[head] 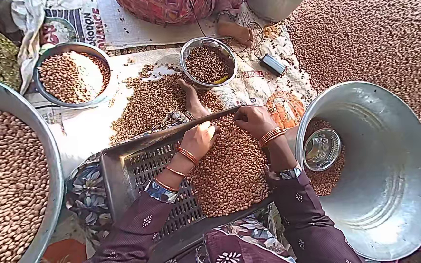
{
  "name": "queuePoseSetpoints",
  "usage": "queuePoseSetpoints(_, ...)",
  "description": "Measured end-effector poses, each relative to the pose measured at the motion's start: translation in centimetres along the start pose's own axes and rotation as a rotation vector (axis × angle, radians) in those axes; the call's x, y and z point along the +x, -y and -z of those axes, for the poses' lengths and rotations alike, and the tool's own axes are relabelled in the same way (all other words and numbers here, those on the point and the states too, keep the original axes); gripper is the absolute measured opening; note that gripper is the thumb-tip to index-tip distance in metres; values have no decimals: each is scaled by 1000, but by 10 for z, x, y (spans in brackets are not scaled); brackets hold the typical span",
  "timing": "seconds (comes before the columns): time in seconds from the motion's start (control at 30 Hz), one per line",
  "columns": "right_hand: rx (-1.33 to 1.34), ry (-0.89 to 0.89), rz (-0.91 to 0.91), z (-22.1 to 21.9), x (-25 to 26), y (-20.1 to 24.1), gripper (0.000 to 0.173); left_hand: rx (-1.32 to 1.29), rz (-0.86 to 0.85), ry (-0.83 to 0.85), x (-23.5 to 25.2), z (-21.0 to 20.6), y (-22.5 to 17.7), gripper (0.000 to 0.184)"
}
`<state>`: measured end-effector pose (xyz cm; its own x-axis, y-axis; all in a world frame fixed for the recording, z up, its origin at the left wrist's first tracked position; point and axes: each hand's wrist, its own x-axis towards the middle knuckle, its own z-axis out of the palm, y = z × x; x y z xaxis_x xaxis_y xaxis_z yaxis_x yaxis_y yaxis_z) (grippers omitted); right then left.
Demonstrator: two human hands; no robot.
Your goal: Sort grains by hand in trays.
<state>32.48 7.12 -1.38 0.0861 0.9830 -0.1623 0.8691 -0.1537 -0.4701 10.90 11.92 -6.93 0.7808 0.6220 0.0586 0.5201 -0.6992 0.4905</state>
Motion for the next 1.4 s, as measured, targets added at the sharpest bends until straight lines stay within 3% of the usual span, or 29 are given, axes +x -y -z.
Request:
queuePoseSetpoints(0.1,11,16,61,-1,-12,7,9,12,5,22,1,-4,-1,23)
queuePoseSetpoints(0.23,93,336,126,-1,-17,12,15,-112,11,-16,-2,-10,5,21)
queuePoseSetpoints(0.3,99,392,211,-7,-19,12,16,-199,29,-49,-6,-7,3,19)
queuePoseSetpoints(0.43,11,321,237,-16,-21,13,16,-371,-1,-33,-26,-1,-5,16)
queuePoseSetpoints(0.57,-20,361,229,-20,-23,20,10,-432,-31,23,-47,-5,-14,24)
queuePoseSetpoints(0.77,-116,426,193,-27,-21,30,12,-240,38,97,-55,-7,-25,32)
queuePoseSetpoints(1.0,36,212,247,-15,-26,11,15,-141,-15,-42,-58,-20,-30,27)
queuePoseSetpoints(1.1,130,139,228,-4,-34,9,14,-311,79,18,-56,-14,-27,27)
queuePoseSetpoints(1.2,297,227,170,-1,-45,4,16,-696,280,30,-54,0,-23,11)
queuePoseSetpoints(1.27,331,282,175,-6,-53,3,11,-867,337,67,-56,5,-20,14)
queuePoseSetpoints(1.4,108,266,172,-13,-68,7,18,-612,197,116,-62,0,-28,18)
